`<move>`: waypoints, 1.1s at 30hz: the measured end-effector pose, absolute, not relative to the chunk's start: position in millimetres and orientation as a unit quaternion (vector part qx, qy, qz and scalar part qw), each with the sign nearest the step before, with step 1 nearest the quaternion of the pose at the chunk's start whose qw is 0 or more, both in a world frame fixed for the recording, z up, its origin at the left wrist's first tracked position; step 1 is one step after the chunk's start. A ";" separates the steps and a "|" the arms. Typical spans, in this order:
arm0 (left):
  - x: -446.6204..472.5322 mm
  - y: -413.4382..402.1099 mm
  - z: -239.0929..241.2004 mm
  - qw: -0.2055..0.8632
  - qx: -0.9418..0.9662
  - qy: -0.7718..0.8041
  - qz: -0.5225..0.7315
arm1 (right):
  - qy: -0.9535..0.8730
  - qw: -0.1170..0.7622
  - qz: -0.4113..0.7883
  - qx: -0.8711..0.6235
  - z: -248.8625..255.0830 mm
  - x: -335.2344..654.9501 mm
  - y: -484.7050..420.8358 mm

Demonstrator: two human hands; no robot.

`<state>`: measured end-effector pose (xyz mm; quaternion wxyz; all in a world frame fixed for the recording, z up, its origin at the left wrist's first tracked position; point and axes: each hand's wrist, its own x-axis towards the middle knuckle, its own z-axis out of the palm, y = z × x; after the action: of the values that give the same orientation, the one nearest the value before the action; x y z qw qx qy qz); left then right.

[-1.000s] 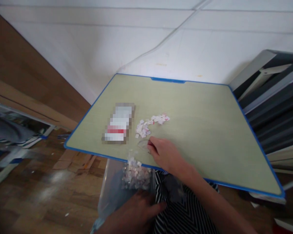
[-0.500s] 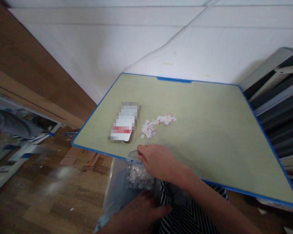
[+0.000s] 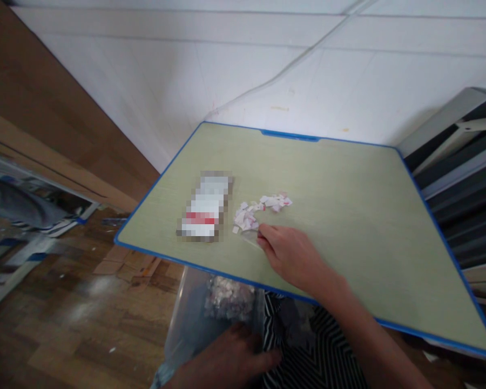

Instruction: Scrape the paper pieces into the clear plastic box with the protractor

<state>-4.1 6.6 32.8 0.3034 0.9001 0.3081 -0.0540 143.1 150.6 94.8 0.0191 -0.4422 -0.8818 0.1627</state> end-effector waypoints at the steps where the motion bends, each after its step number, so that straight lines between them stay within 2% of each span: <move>1: -3.7 6.0 31.7 0.301 0.901 0.310 -0.052 | -0.885 0.012 0.158 -0.438 94.1 144.6 151.4; 14: -0.9 3.5 23.1 0.296 0.902 0.311 -0.050 | -0.891 0.014 0.174 -0.418 95.6 148.4 154.1; 23: -2.2 4.4 28.4 0.295 0.901 0.315 -0.056 | -0.879 0.014 0.110 -0.464 92.6 155.6 154.9; 29: -3.1 4.9 31.2 0.312 0.894 0.318 -0.043 | -0.895 0.015 0.117 -0.430 95.8 157.4 145.0; 33: -2.7 3.6 28.7 0.323 0.892 0.313 -0.031 | -0.882 0.027 0.099 -0.461 93.9 166.1 141.8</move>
<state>-2.7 3.6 28.7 0.3235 0.8923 0.3134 -0.0313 166.1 141.8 93.9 0.0267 -0.4607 -0.8816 0.0994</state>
